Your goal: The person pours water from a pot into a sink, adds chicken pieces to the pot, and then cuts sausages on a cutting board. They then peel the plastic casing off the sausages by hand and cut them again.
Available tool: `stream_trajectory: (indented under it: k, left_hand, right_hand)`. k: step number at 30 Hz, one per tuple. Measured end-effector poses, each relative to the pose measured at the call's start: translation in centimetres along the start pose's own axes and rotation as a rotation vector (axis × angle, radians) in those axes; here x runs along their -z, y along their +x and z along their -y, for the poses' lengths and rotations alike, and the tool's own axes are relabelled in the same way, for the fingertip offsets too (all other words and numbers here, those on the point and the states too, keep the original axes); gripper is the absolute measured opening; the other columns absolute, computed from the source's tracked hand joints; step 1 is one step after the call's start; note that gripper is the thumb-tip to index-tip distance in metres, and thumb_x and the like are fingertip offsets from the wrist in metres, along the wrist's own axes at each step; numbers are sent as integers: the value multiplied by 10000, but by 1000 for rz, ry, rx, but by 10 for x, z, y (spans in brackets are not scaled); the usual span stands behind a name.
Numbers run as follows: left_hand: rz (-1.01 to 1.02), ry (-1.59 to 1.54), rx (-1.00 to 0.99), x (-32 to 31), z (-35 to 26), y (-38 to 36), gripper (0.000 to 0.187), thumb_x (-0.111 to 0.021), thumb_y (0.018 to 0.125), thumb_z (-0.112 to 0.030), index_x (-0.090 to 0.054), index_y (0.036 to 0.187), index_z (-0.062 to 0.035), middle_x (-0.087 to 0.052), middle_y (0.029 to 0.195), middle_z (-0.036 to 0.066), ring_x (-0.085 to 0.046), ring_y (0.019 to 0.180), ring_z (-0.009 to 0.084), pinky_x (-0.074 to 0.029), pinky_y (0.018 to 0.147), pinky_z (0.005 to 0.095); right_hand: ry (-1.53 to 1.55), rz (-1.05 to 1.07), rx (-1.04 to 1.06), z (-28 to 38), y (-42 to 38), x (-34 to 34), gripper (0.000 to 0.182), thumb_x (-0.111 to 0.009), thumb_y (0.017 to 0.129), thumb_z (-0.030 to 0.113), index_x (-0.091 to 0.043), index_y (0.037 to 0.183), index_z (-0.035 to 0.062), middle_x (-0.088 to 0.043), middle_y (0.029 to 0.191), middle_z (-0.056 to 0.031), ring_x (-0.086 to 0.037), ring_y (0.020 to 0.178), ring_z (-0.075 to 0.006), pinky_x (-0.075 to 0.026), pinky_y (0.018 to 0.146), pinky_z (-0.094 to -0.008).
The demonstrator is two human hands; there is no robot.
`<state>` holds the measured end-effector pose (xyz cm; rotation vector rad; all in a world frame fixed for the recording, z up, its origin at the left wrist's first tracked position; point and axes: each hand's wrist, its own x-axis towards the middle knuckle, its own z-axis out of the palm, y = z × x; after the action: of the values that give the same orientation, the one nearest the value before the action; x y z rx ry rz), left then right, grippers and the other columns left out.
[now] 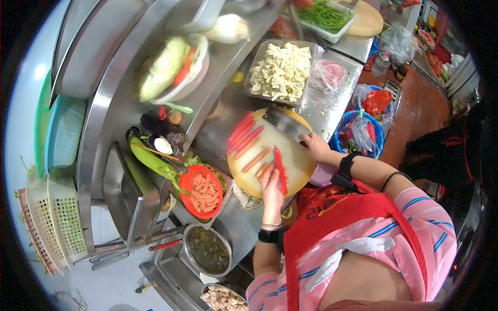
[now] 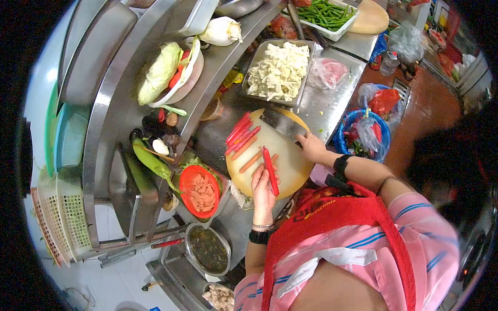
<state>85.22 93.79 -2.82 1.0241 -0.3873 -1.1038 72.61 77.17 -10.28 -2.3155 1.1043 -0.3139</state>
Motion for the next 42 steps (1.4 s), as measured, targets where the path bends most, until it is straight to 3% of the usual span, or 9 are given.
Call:
stream_trajectory:
  k: [5, 7, 18, 24, 27, 33, 35, 37, 42]
  left_hand:
    - [52, -92, 31, -9, -20, -15, 326, -462, 900, -116, -460, 1211, -18, -577, 908, 85, -533, 691, 124, -451, 593, 239]
    - [83, -82, 45, -11, -22, -18, 331, -463, 900, -123, -456, 1212, -14, -578, 900, 87, -535, 685, 126, -452, 589, 240]
    - [118, 336, 101, -25, -31, -15, 256, -510, 890, -170, -529, 1082, -1, -590, 870, 56, -530, 666, 87, -448, 600, 212]
    - [92, 270, 211, -31, -20, -6, 223, -491, 902, -210, -545, 1007, -20, -544, 761, 15, -516, 636, 89, -433, 581, 209]
    - [-70, 93, 140, -36, -19, 6, 247, -483, 905, -263, -551, 982, -38, -529, 724, 11, -504, 609, 102, -440, 592, 200]
    - [-324, -228, 238, -15, -51, 44, 360, -407, 919, -369, -444, 1137, -85, -501, 940, 90, -541, 715, 241, -459, 640, 352]
    - [-356, -301, 232, -23, -60, 42, 357, -399, 923, -366, -406, 1185, -125, -500, 1059, 128, -541, 904, 323, -467, 709, 483]
    - [-292, -226, 68, -32, -62, 34, 348, -407, 924, -338, -399, 1196, -122, -492, 1100, 137, -528, 957, 320, -462, 744, 481]
    - [-72, -78, -235, -79, -71, 5, 344, -419, 930, -234, -365, 1236, -87, -474, 1185, 141, -509, 1036, 291, -451, 840, 431]
  right_hand:
    - [370, -99, 258, 49, 6, 61, 256, -587, 788, 191, -574, 1012, 69, -586, 884, -123, -580, 831, -250, -465, 715, -349]
    - [1124, 435, 123, 77, 2, 101, 200, -608, 811, 204, -605, 908, 28, -602, 771, -41, -563, 701, -128, -454, 626, -262]
    - [711, 562, 263, 87, 3, 150, 131, -644, 783, 137, -570, 783, 29, -564, 672, 25, -506, 617, -56, -435, 565, -231]
    - [504, 204, 454, 88, -13, 135, 117, -635, 713, 97, -546, 717, 22, -560, 633, -46, -529, 566, -112, -438, 542, -260]
    - [459, 5, 744, 93, -25, 130, 70, -607, 685, 63, -546, 698, 30, -517, 606, -84, -531, 557, -235, -434, 530, -320]
    - [619, 569, 935, 106, -65, 157, 81, -589, 697, 37, -513, 671, 24, -525, 631, -74, -522, 585, -202, -432, 569, -304]
    - [633, 650, 739, 92, -61, 162, 78, -598, 691, 41, -522, 679, 27, -530, 636, -54, -521, 597, -167, -432, 573, -294]
    - [668, 524, 530, 76, -52, 152, 73, -612, 691, 54, -544, 699, 29, -540, 658, -8, -508, 644, -85, -434, 592, -257]
    - [821, 393, 310, 84, -38, 144, 308, -619, 800, 177, -534, 1052, 22, -571, 935, -54, -541, 799, -118, -457, 704, -266]
